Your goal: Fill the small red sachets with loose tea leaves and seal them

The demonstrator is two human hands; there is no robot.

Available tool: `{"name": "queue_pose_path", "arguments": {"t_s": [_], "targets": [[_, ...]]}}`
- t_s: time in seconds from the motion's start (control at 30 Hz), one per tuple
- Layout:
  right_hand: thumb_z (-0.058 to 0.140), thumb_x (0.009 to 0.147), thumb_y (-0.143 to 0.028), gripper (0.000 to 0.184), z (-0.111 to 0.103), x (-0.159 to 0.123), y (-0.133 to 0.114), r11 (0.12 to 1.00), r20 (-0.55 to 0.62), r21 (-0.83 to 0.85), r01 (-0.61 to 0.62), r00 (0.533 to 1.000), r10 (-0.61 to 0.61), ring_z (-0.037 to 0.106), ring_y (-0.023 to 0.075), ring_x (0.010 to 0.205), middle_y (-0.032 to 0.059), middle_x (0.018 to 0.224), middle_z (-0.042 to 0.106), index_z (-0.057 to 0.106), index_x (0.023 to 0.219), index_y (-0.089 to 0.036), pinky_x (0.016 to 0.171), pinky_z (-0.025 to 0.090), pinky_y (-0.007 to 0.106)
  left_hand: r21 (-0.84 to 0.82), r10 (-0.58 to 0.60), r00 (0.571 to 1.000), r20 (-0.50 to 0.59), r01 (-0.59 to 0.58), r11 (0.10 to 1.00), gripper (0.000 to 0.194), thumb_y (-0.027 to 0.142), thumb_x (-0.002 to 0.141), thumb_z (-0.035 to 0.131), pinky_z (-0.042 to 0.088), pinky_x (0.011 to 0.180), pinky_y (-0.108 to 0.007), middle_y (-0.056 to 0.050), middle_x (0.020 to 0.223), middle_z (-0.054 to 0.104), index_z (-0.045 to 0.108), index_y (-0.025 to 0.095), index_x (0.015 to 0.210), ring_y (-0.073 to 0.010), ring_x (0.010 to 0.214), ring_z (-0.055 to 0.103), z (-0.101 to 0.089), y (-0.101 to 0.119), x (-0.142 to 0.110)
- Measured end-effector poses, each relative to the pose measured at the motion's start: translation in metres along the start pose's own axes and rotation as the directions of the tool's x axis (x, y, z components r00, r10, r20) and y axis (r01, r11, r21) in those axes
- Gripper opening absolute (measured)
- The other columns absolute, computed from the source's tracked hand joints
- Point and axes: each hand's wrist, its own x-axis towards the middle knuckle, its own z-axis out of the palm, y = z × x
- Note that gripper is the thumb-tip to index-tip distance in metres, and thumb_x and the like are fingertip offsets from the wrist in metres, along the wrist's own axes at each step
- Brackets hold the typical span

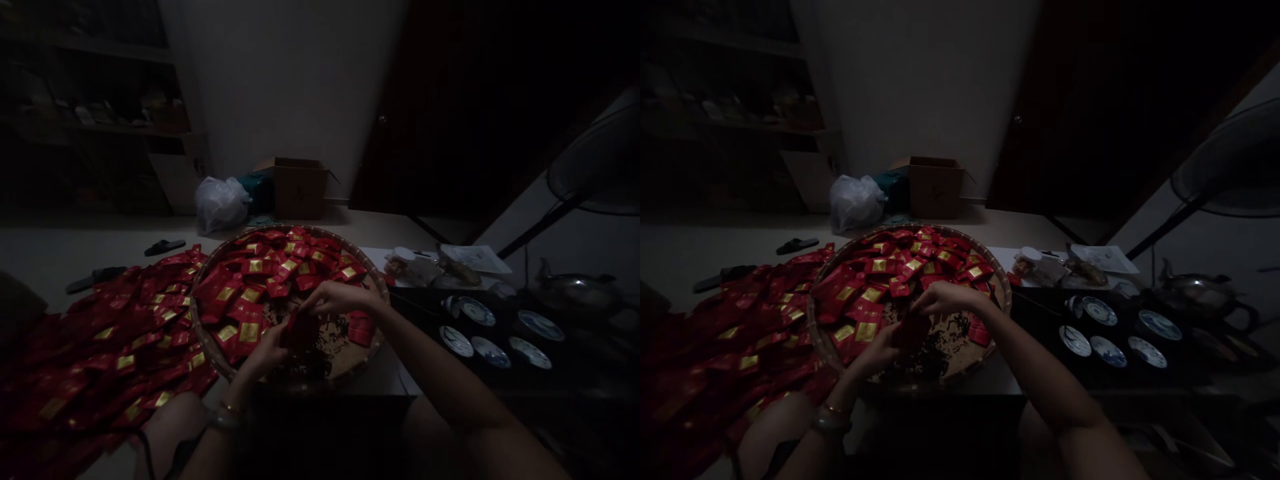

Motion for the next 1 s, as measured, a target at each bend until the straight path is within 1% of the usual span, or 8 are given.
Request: {"name": "queue_pose_path", "arguments": {"t_s": [0.07, 0.13, 0.27, 0.43, 0.57, 0.7, 0.87, 1.0], "targets": [[0.061, 0.074, -0.017, 0.025, 0.002, 0.003, -0.008, 0.977, 0.062, -0.209, -0.028, 0.997, 0.042, 0.061, 0.0101, 0.064, -0.001, 0.077, 0.069, 0.071, 0.097, -0.021, 0.057, 0.043, 0.017, 0.089, 0.043, 0.999, -0.021, -0.041, 0.995, 0.044, 0.012, 0.055, 0.066, 0.047, 0.082, -0.031, -0.006, 0.092, 0.07, 0.063, 0.01, 0.099, -0.0227, 0.089, 0.062, 0.0, -0.006, 0.003], [0.065, 0.069, -0.017, 0.026, 0.008, 0.009, -0.016, 0.918, 0.083, -0.394, -0.042, 0.993, 0.081, 0.061, 0.0119, 0.064, -0.0002, 0.076, 0.069, 0.071, 0.093, -0.021, 0.055, 0.041, 0.018, 0.127, 0.061, 0.998, -0.018, -0.059, 0.99, 0.044, 0.01, 0.056, 0.063, 0.047, 0.082, -0.031, -0.007, 0.093, 0.07, 0.063, 0.009, 0.101, -0.0234, 0.09, 0.062, -0.001, -0.009, 0.004], [0.065, 0.066, -0.015, 0.028, 0.022, 0.02, -0.024, 0.827, -0.011, -0.556, -0.087, 0.995, 0.097, 0.064, 0.0187, 0.073, 0.0058, 0.084, 0.071, 0.072, 0.092, -0.02, 0.058, 0.042, 0.022, 0.173, 0.044, 0.999, -0.001, -0.043, 0.984, 0.05, 0.013, 0.056, 0.066, 0.048, 0.08, -0.031, -0.007, 0.095, 0.07, 0.061, 0.009, 0.106, -0.0235, 0.088, 0.062, 0.0, -0.007, 0.003], [0.062, 0.064, -0.013, 0.035, 0.029, 0.028, -0.015, 0.833, -0.024, -0.547, -0.082, 0.996, 0.083, 0.065, 0.0198, 0.073, 0.0076, 0.088, 0.071, 0.071, 0.097, -0.02, 0.056, 0.042, 0.021, 0.268, 0.036, 0.994, -0.103, -0.007, 0.963, 0.057, 0.021, 0.052, 0.075, 0.048, 0.079, -0.03, -0.005, 0.096, 0.07, 0.061, 0.012, 0.106, -0.0248, 0.091, 0.061, 0.003, 0.0, 0.001], [0.062, 0.064, -0.013, 0.031, 0.037, 0.037, -0.001, 0.821, -0.004, -0.563, -0.098, 0.993, 0.116, 0.065, 0.0202, 0.069, 0.009, 0.084, 0.071, 0.072, 0.094, -0.017, 0.056, 0.042, 0.023, 0.339, 0.028, 0.985, -0.17, 0.032, 0.94, 0.051, 0.026, 0.052, 0.077, 0.047, 0.072, -0.028, -0.003, 0.085, 0.07, 0.064, 0.012, 0.1, -0.0229, 0.082, 0.061, 0.004, -0.004, 0.003], [0.06, 0.066, -0.013, 0.027, 0.042, 0.041, 0.004, 0.846, -0.035, -0.53, -0.061, 0.998, 0.05, 0.063, 0.02, 0.065, 0.0096, 0.08, 0.07, 0.072, 0.09, -0.013, 0.054, 0.041, 0.023, 0.423, 0.09, 0.972, -0.218, 0.011, 0.906, 0.048, 0.028, 0.05, 0.077, 0.045, 0.065, -0.024, -0.001, 0.078, 0.068, 0.066, 0.012, 0.095, -0.0207, 0.076, 0.059, 0.003, -0.007, 0.004], [0.059, 0.066, -0.006, 0.025, 0.025, 0.031, -0.008, 0.918, -0.065, -0.393, 0.054, 0.994, -0.087, 0.061, 0.014, 0.066, 0.0042, 0.076, 0.069, 0.071, 0.086, -0.013, 0.057, 0.039, 0.019, 0.425, 0.106, 0.954, -0.281, 0.025, 0.905, 0.032, 0.028, 0.053, 0.074, 0.041, 0.058, -0.022, 0.001, 0.065, 0.063, 0.066, 0.011, 0.079, -0.0161, 0.064, 0.055, 0.001, -0.01, 0.005], [0.06, 0.065, -0.003, 0.024, 0.005, 0.019, -0.017, 0.948, -0.17, -0.313, 0.058, 0.978, -0.116, 0.059, 0.0113, 0.066, 0.0017, 0.076, 0.069, 0.07, 0.083, -0.014, 0.059, 0.041, 0.018, 0.31, 0.058, 0.956, -0.289, 0.037, 0.95, 0.033, 0.03, 0.054, 0.074, 0.041, 0.055, -0.022, 0.001, 0.063, 0.061, 0.065, 0.01, 0.077, -0.0141, 0.059, 0.053, 0.0, -0.01, 0.006]]}}
